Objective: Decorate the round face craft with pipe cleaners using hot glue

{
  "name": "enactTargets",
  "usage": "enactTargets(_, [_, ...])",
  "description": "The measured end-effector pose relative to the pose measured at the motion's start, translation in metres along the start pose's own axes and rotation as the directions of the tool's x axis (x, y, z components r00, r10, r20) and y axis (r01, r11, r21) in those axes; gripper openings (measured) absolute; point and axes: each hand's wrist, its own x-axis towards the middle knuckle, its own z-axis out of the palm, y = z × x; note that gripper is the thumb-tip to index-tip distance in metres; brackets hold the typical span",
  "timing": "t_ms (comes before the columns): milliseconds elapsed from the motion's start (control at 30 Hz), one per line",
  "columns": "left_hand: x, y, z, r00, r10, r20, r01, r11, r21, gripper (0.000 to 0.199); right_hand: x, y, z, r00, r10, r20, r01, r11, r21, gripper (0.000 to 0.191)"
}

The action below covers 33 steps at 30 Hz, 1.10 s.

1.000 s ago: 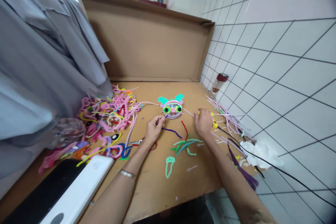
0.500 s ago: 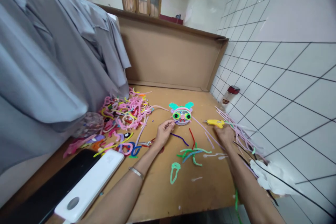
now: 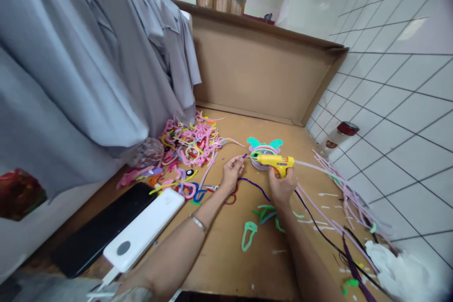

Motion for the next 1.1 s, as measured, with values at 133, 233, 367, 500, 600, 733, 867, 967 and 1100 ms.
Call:
enactTargets(133, [0.0, 0.001, 0.001, 1.0, -0.018, 0.001, 0.018, 1.0, -0.018, 0.052, -0.01, 0.012, 0.003, 1.0, -0.029, 0.005, 0.029, 0.998, -0.049, 0.038])
enactTargets(233, [0.0, 0.001, 0.002, 1.0, -0.021, 0.006, 0.021, 1.0, -0.009, 0.053, -0.009, 0.015, 0.003, 1.0, -0.014, 0.021, 0.015, 0.997, -0.07, 0.038])
enactTargets(367, [-0.002, 0.001, 0.002, 0.999, -0.031, 0.029, 0.031, 0.999, 0.017, 0.052, -0.01, 0.013, 0.003, 0.997, -0.038, 0.065, 0.041, 0.998, -0.046, 0.04])
enactTargets(500, [-0.003, 0.002, 0.002, 0.997, -0.045, 0.061, 0.043, 0.999, 0.032, 0.05, -0.011, 0.014, 0.003, 0.997, -0.03, 0.071, 0.033, 0.998, -0.048, 0.044])
enactTargets(600, [-0.004, 0.002, 0.002, 0.996, -0.056, 0.068, 0.054, 0.998, 0.03, 0.048, -0.011, 0.017, 0.003, 0.996, -0.031, 0.087, 0.035, 0.998, -0.043, 0.045])
enactTargets(733, [-0.004, 0.002, 0.002, 0.996, -0.049, 0.072, 0.048, 0.999, 0.018, 0.045, -0.011, 0.018, 0.004, 0.996, -0.019, 0.084, 0.023, 0.998, -0.051, 0.046])
enactTargets(867, [-0.002, 0.001, 0.001, 0.999, -0.03, 0.045, 0.028, 0.999, 0.037, 0.042, -0.01, 0.013, 0.004, 0.999, 0.002, 0.037, 0.0, 0.998, -0.062, 0.044])
enactTargets(967, [0.0, 0.001, -0.001, 1.0, 0.014, 0.004, -0.014, 0.999, 0.043, 0.04, -0.008, 0.011, 0.003, 0.999, 0.046, 0.018, -0.046, 0.998, -0.046, 0.043])
enactTargets(1100, [0.004, 0.001, -0.003, 0.999, 0.042, -0.023, -0.042, 0.999, 0.002, 0.038, -0.002, 0.015, 0.0, 0.991, 0.134, 0.03, -0.133, 0.991, -0.032, 0.043])
